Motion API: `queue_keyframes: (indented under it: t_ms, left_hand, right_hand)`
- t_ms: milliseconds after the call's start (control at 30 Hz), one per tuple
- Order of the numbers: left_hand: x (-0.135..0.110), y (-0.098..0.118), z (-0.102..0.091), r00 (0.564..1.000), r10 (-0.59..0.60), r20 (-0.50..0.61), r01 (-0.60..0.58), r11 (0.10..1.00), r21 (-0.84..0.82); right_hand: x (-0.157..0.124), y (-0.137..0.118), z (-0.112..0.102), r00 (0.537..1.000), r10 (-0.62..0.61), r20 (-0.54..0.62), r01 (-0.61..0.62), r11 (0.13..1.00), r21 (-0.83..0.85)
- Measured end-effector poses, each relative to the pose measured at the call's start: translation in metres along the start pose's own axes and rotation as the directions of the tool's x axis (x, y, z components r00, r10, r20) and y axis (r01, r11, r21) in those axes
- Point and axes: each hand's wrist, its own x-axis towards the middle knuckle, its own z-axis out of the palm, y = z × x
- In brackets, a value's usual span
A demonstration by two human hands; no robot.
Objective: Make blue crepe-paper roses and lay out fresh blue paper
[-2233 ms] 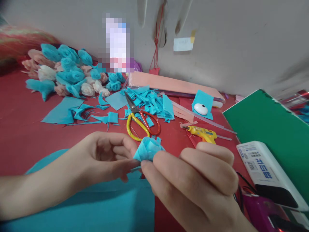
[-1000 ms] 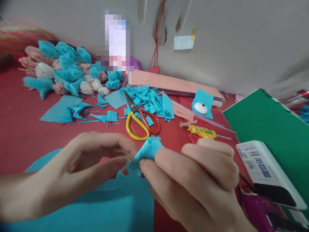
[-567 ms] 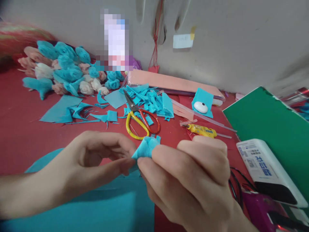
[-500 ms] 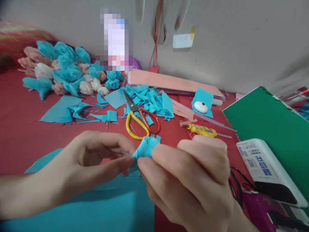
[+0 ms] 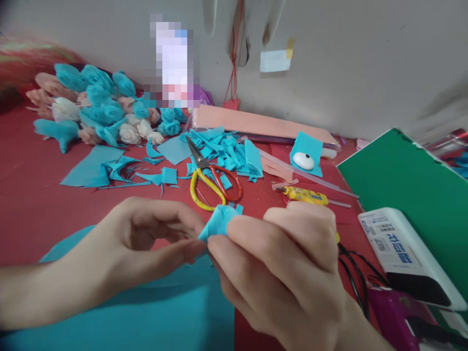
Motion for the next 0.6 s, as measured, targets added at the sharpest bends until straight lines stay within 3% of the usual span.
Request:
queue_keyframes:
  t_ms: [100, 467, 600]
  left_hand:
    - [-0.001, 0.001, -0.001, 0.999, -0.04, 0.008, 0.04, 0.999, 0.016]
    - [-0.001, 0.0, -0.003, 0.999, -0.011, 0.036, 0.01, 1.0, 0.029]
    - [-0.001, -0.003, -0.007, 0.997, 0.035, 0.073, -0.03, 0.997, -0.064]
  right_hand:
    - [0.004, 0.001, 0.0, 0.992, -0.101, -0.077, 0.098, 0.994, -0.036]
    - [-0.006, -0.001, 0.002, 0.999, -0.009, -0.049, 0.011, 0.999, 0.045]
    - [-0.008, -0.002, 0.005, 0.998, 0.016, -0.06, -0.013, 0.999, 0.045]
